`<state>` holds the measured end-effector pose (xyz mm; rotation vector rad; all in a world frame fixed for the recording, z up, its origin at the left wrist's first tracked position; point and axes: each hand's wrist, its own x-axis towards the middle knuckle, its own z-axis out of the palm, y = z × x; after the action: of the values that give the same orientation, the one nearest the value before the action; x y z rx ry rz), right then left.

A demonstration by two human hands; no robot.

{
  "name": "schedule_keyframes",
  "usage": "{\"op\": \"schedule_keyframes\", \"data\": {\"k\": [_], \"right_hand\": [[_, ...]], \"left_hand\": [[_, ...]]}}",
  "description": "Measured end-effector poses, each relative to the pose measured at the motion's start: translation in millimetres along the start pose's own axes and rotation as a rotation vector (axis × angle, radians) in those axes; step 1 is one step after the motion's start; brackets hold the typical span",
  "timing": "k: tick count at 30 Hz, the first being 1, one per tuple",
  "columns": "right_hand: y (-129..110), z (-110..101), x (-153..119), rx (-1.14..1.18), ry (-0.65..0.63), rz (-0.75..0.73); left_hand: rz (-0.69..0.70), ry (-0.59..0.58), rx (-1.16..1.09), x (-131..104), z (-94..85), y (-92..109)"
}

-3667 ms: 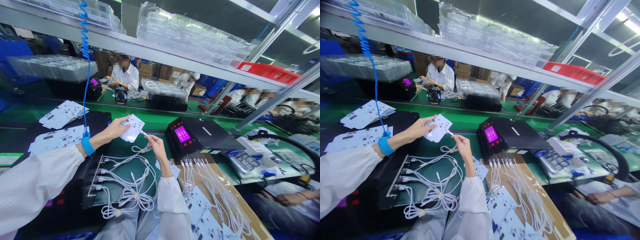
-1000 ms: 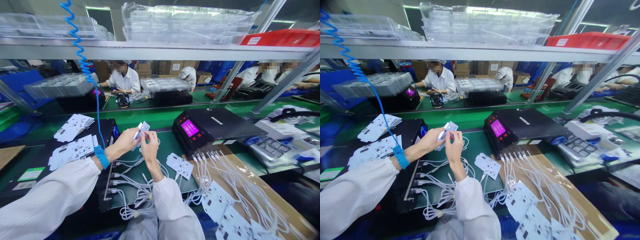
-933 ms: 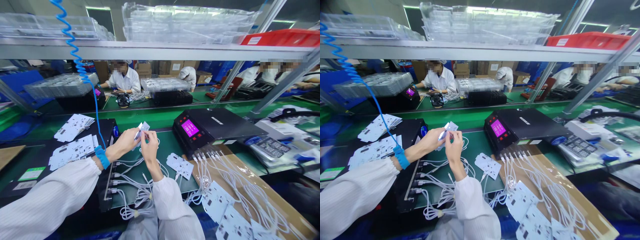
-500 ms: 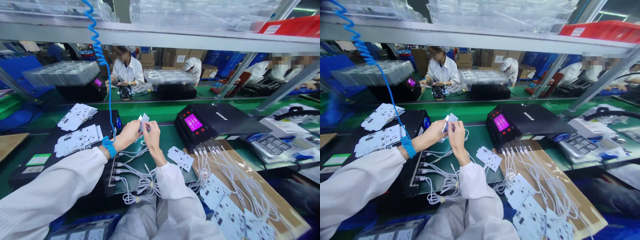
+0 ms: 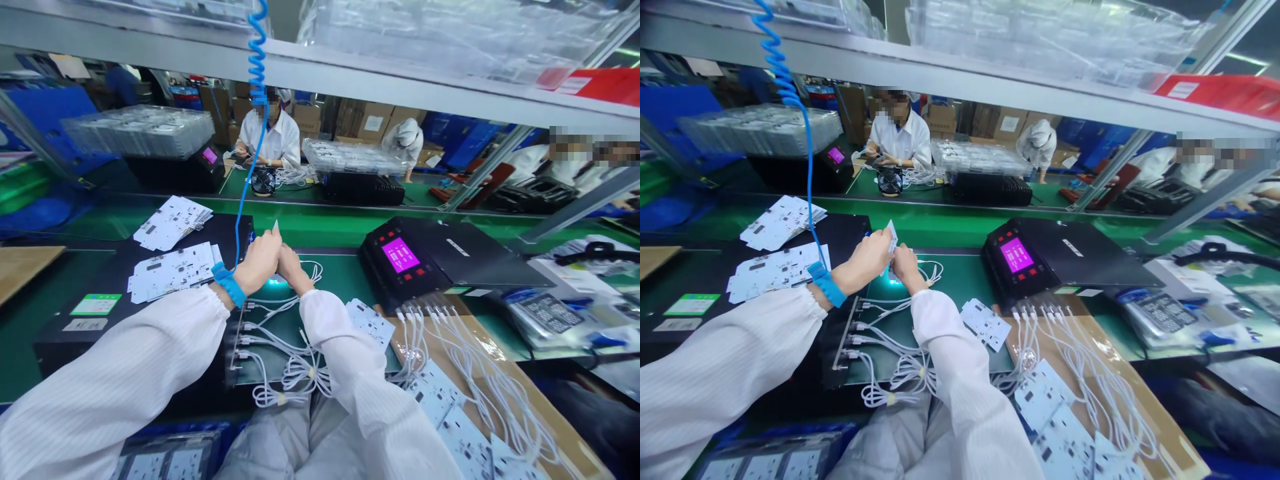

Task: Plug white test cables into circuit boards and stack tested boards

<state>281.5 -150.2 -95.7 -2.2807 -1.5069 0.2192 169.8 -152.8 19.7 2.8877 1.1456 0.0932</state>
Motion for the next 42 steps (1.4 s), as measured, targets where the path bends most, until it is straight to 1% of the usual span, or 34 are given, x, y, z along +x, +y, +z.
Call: {"op": "schedule_keyframes", "data": {"k": [3, 6, 8, 10, 12, 13, 15, 17, 21, 24, 25, 27, 29, 30, 32, 34, 35, 37, 42], "right_hand": [[1.4, 8.7, 0.0, -0.032, -0.060, -0.049], [12.8, -0.2, -12.1, -0.051, -0.080, -0.112], [22.3, -14.5, -31.5, -0.066, -0.066, -0.141], [29.1, -30.1, -59.3, -0.071, -0.079, -0.169], [30.5, -40.8, -89.6, -0.048, -0.162, -0.245], [29.0, -42.9, -103.3, -0.039, -0.218, -0.302], [22.8, -40.0, -124.2, -0.085, -0.270, -0.382], [14.7, -30.1, -134.2, -0.194, -0.256, -0.416], [5.8, -8.3, -131.5, -0.333, -0.197, -0.500], [11.9, -1.5, -127.2, -0.321, -0.158, -0.546], [16.2, -1.6, -127.2, -0.267, -0.145, -0.549], [26.9, -5.5, -128.6, -0.053, -0.068, -0.541], [39.0, -12.7, -129.4, 0.275, 0.098, -0.486], [45.1, -16.9, -128.7, 0.471, 0.205, -0.423], [56.0, -24.9, -124.4, 0.864, 0.412, -0.225], [64.1, -31.3, -117.4, 1.150, 0.574, -0.011], [66.8, -33.6, -113.7, 1.222, 0.631, 0.066], [68.8, -36.9, -107.7, 1.251, 0.691, 0.130], [61.6, -39.3, -105.7, 1.209, 0.664, 0.087]], "left_hand": [[-0.013, 0.000, 0.000, -0.3, -0.7, -1.7], [-0.016, 0.023, -0.004, -0.4, 1.0, -5.1], [-0.007, 0.036, -0.013, -0.2, 3.1, -7.3], [-0.005, 0.041, -0.024, 0.4, 5.1, -8.9], [-0.008, 0.036, -0.036, 1.1, 6.4, -9.9], [-0.007, 0.030, -0.042, 1.4, 6.7, -10.1], [-0.003, 0.018, -0.050, 1.2, 6.4, -10.0], [0.004, 0.008, -0.053, 0.4, 5.5, -9.3], [0.023, 0.011, -0.058, 1.3, 5.9, -10.0], [0.047, 0.039, -0.111, 7.5, 10.5, -13.9], [0.056, 0.057, -0.153, 9.9, 12.1, -15.1], [0.068, 0.087, -0.277, 13.5, 13.8, -16.2], [0.067, 0.118, -0.431, 14.8, 13.4, -15.2], [0.065, 0.137, -0.507, 14.9, 12.7, -14.1], [0.072, 0.187, -0.640, 14.7, 11.6, -11.4], [0.102, 0.227, -0.750, 14.8, 11.8, -8.9], [0.118, 0.236, -0.799, 15.1, 12.5, -8.0], [0.146, 0.246, -0.874, 16.0, 14.6, -6.9], [0.171, 0.250, -0.958, 17.0, 16.8, -6.0]]}}
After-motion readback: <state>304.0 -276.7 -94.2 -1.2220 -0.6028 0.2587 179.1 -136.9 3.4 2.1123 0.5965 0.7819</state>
